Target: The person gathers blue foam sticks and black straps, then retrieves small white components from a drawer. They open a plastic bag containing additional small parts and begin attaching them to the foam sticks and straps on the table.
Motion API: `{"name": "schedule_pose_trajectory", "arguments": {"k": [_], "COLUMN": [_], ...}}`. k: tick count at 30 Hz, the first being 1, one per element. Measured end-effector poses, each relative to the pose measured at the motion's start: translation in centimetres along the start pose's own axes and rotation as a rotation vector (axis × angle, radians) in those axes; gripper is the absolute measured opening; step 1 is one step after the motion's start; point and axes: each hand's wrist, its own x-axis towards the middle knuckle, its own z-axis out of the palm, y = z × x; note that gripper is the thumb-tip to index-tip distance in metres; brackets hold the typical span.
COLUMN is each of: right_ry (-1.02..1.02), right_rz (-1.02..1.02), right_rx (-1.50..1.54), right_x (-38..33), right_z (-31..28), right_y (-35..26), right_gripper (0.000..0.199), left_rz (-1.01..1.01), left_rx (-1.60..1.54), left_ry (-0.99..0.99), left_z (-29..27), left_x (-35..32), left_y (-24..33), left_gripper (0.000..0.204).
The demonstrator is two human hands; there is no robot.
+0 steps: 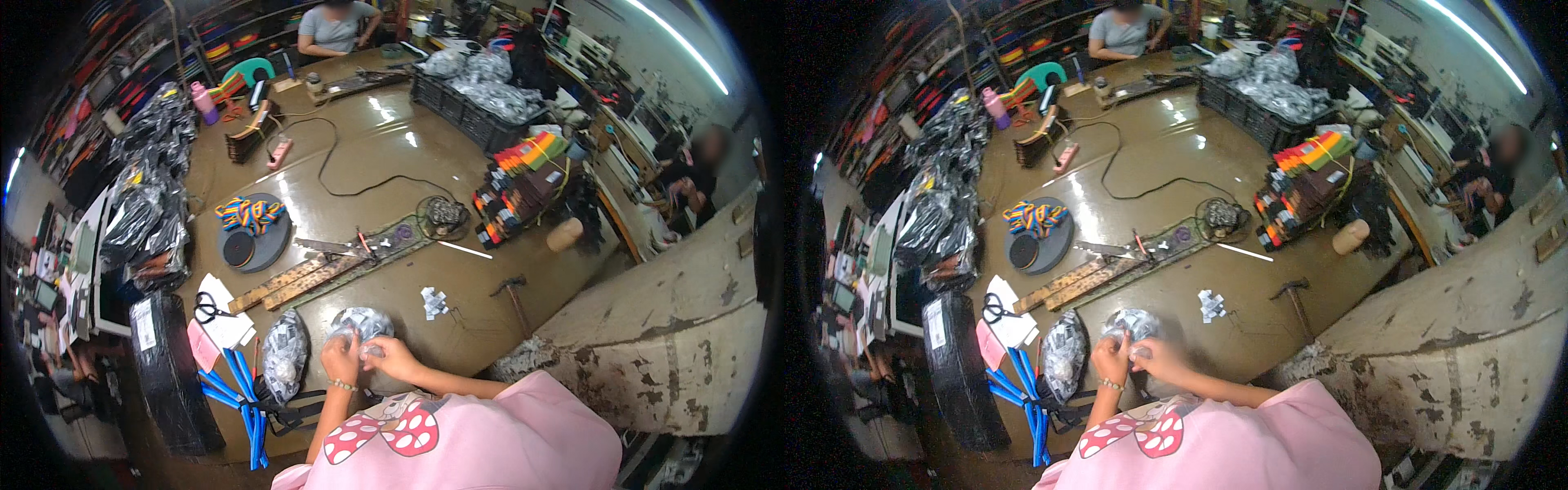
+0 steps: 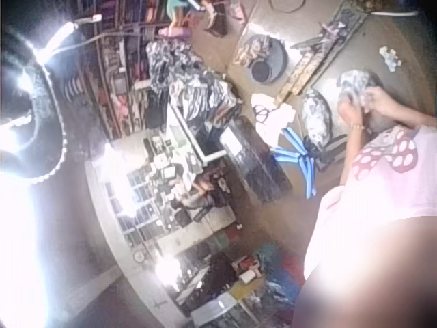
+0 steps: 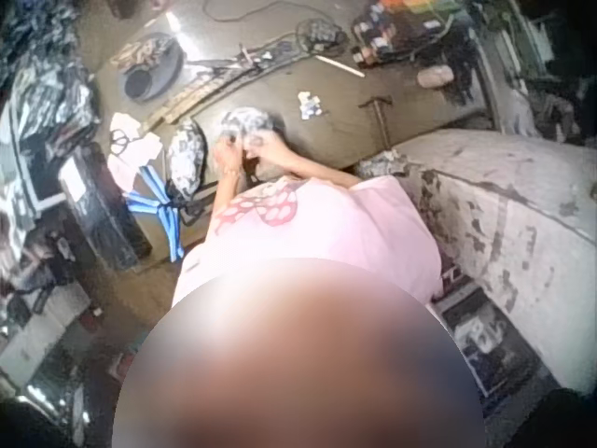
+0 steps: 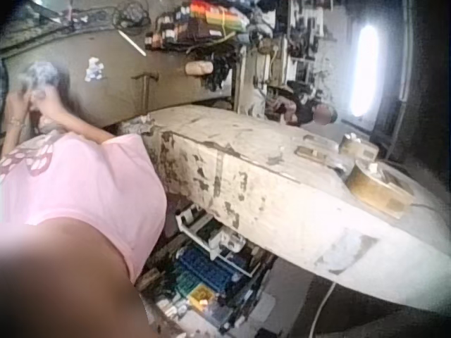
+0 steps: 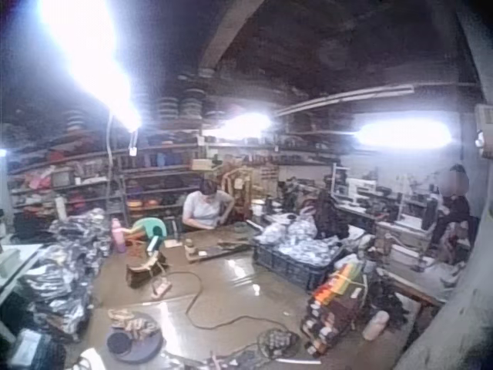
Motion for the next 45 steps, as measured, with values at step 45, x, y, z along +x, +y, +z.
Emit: {"name": "schedule_pose_trajectory", "arguments": {"k": [45], "right_ry": [0.532], "right_rz": [-0.447], "right_rx": [-1.060], "right_x": [-3.9], "right_z": [-7.7], "right_y": [-6.3], "right_gripper": [0.055], "left_rz": [0.177], "left_rx": [-0.363], "left_ry": [-0.467], "left_z": [-1.2], "left_x": [2.3], "left_y": [7.1], "left_gripper": [0.019]}}
